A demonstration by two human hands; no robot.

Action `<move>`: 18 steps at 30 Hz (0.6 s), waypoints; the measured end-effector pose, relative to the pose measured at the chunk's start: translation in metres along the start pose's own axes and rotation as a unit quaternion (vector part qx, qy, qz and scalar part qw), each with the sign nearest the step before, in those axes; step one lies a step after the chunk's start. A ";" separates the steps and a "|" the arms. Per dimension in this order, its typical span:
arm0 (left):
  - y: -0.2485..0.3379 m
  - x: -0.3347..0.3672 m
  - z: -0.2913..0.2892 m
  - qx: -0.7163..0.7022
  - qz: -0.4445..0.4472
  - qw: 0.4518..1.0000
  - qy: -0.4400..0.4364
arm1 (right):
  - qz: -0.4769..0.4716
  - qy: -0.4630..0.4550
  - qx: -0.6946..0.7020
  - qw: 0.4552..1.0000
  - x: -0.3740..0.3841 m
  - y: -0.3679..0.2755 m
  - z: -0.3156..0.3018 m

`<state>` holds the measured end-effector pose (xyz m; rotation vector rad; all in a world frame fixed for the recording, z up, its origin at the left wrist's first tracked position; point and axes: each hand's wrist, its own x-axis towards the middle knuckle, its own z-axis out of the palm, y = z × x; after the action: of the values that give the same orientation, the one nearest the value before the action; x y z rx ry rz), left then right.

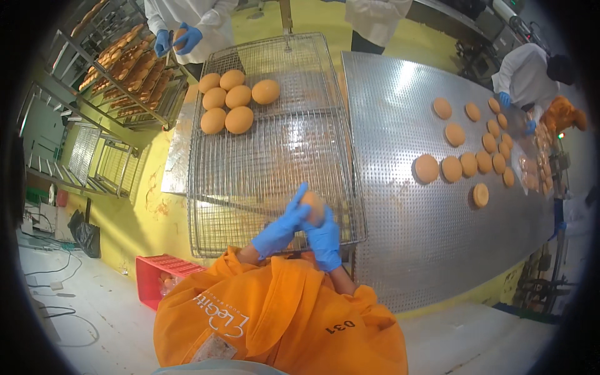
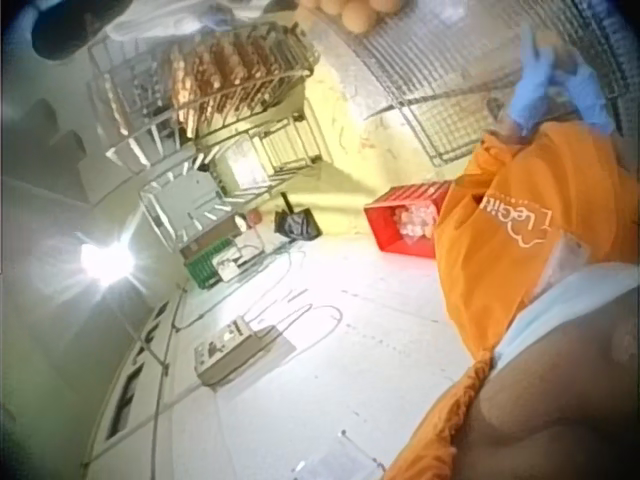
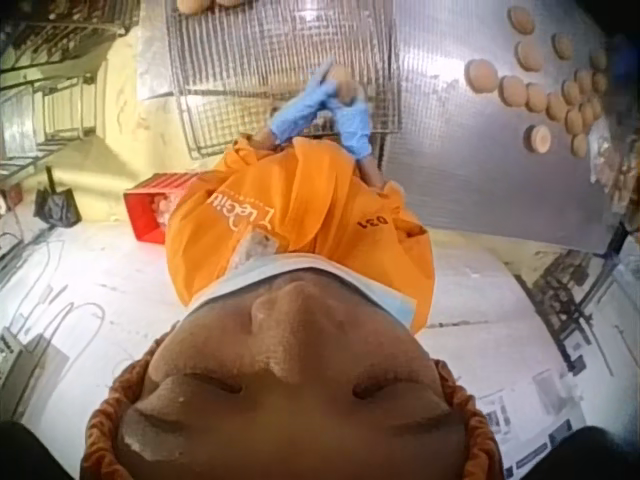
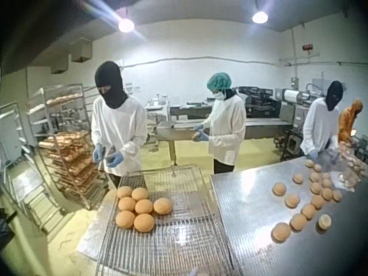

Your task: The person picks up round buns from a wire rack and slices them horizontally using a knife. The sliced buns are placed onto a metal table. Other workers in the background are also handling buns.

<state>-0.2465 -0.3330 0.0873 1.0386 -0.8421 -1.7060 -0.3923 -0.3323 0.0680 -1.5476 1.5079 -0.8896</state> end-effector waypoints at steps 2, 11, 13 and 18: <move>0.028 0.019 -0.002 0.221 0.018 0.969 -0.112 | 0.189 -0.007 0.199 0.961 0.028 0.012 -0.026; 0.114 0.170 -0.220 0.764 0.154 0.446 0.441 | 0.299 0.077 0.445 0.841 0.032 0.046 -0.062; 0.111 0.162 -0.217 0.709 0.012 0.579 0.403 | 0.266 0.000 0.433 0.861 0.018 0.048 -0.056; 0.074 0.095 -0.123 0.673 0.032 0.706 0.219 | 0.301 -0.083 0.378 0.872 0.011 0.019 -0.043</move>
<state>-0.1275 -0.4566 0.0769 2.1779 -1.7924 -0.4388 -0.4382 -0.3454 0.0699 -0.5148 1.1825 -0.7952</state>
